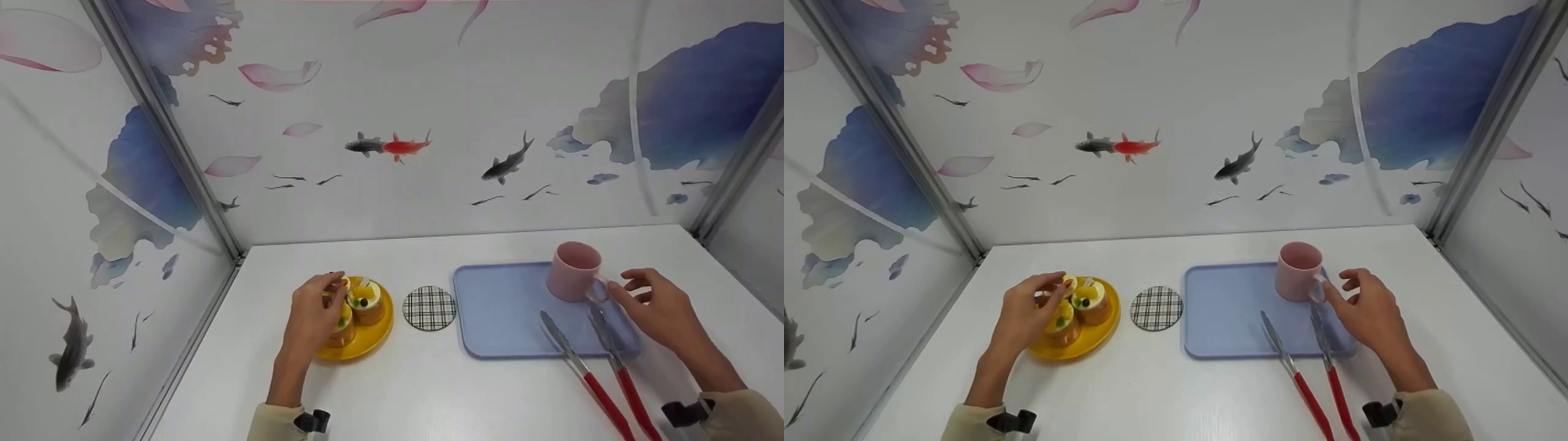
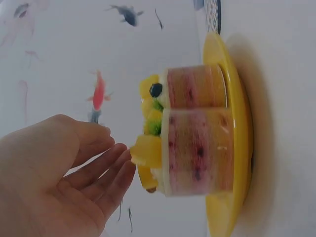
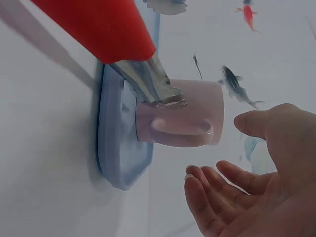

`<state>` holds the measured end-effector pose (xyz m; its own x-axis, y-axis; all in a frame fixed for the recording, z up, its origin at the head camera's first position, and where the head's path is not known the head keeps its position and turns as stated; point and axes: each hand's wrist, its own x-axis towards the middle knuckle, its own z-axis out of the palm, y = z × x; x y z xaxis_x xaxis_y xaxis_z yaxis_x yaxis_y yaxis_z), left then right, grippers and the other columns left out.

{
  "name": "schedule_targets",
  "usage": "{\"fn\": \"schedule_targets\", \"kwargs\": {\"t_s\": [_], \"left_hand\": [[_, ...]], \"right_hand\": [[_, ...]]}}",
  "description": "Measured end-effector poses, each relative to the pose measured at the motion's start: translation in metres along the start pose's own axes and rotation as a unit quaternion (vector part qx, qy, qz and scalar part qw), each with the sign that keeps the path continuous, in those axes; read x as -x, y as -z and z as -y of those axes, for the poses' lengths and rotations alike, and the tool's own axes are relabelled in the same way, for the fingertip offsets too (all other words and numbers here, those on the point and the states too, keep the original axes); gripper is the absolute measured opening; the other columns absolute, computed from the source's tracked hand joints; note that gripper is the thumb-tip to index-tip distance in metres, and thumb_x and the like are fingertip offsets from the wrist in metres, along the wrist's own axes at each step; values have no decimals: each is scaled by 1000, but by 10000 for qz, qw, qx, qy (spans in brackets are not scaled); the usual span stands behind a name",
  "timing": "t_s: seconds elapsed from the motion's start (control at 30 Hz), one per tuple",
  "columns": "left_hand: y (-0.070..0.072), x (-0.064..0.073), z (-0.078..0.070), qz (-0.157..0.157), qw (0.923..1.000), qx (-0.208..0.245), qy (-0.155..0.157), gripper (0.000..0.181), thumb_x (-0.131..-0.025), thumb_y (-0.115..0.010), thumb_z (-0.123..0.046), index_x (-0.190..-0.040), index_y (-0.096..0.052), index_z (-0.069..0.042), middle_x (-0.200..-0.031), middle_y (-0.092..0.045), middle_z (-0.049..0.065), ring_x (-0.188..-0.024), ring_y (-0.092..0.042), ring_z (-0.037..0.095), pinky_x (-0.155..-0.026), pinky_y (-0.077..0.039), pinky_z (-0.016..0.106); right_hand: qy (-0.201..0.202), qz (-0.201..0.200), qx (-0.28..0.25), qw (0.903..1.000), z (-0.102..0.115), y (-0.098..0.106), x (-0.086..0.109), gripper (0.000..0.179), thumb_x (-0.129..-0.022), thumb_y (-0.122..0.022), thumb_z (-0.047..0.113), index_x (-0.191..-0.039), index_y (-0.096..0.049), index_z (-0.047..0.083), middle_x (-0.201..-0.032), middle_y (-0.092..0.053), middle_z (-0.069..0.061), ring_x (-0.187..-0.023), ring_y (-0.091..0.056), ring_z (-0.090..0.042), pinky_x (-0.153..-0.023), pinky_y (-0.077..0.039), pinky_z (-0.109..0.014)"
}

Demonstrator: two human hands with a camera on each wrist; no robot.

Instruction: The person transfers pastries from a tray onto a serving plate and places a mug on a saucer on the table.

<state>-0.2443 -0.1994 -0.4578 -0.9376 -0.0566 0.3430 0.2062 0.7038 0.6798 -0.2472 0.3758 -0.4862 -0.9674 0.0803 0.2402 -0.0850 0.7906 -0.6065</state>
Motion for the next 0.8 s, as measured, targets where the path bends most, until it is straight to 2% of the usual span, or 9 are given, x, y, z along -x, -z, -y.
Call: {"fn": "schedule_targets", "kwargs": {"t_s": [0.07,0.13,0.23,0.5,0.63,0.8], "left_hand": [[-9,2,-6,114,9998,49,-168,35,-104,-74,-13,-139,-73,-10,-128,-77,7,-109,-74,19,-97,-67,35],[-18,3,-11,262,9991,60,-332,34,-104,-73,-13,-138,-73,-9,-129,-77,7,-110,-74,19,-98,-66,34],[-30,6,-18,416,9980,11,-466,34,-105,-73,-14,-138,-73,-9,-132,-76,7,-110,-74,19,-97,-66,31],[-54,9,-44,495,9963,-329,-618,35,-105,-73,-17,-139,-73,-14,-136,-73,7,-118,-75,24,-98,-66,33],[-73,8,-53,868,9931,-274,-735,37,-105,-72,-19,-141,-71,-13,-136,-73,8,-119,-73,24,-99,-66,33],[-95,5,-56,1248,9894,-363,-651,42,-103,-75,-17,-144,-68,-11,-140,-72,12,-126,-71,27,-107,-63,39]], "right_hand": [[-68,-11,-134,9999,-2,-2,-2,66,-109,-61,49,-147,-53,-4,-133,-63,-35,-113,-65,-52,-75,-67,-33],[-142,-17,-315,9994,-2,-4,-2,66,-109,-60,50,-147,-53,-3,-135,-61,-34,-115,-64,-52,-73,-64,-24],[-259,16,-552,9981,-3,-7,-3,66,-109,-58,52,-148,-54,-2,-138,-60,-33,-117,-63,-50,-68,-51,-10],[-261,169,-699,9971,-5,-10,-10,63,-109,-57,53,-145,-58,0,-140,-60,-32,-117,-62,-46,-70,-52,-11],[-266,212,-748,9966,-6,-13,-12,61,-110,-57,51,-144,-60,0,-139,-62,-31,-112,-65,-41,-70,-53,-11],[-174,332,-850,9957,-6,-18,-15,56,-112,-56,47,-142,-63,0,-130,-67,-28,-97,-71,-26,-71,-58,-15]]}}
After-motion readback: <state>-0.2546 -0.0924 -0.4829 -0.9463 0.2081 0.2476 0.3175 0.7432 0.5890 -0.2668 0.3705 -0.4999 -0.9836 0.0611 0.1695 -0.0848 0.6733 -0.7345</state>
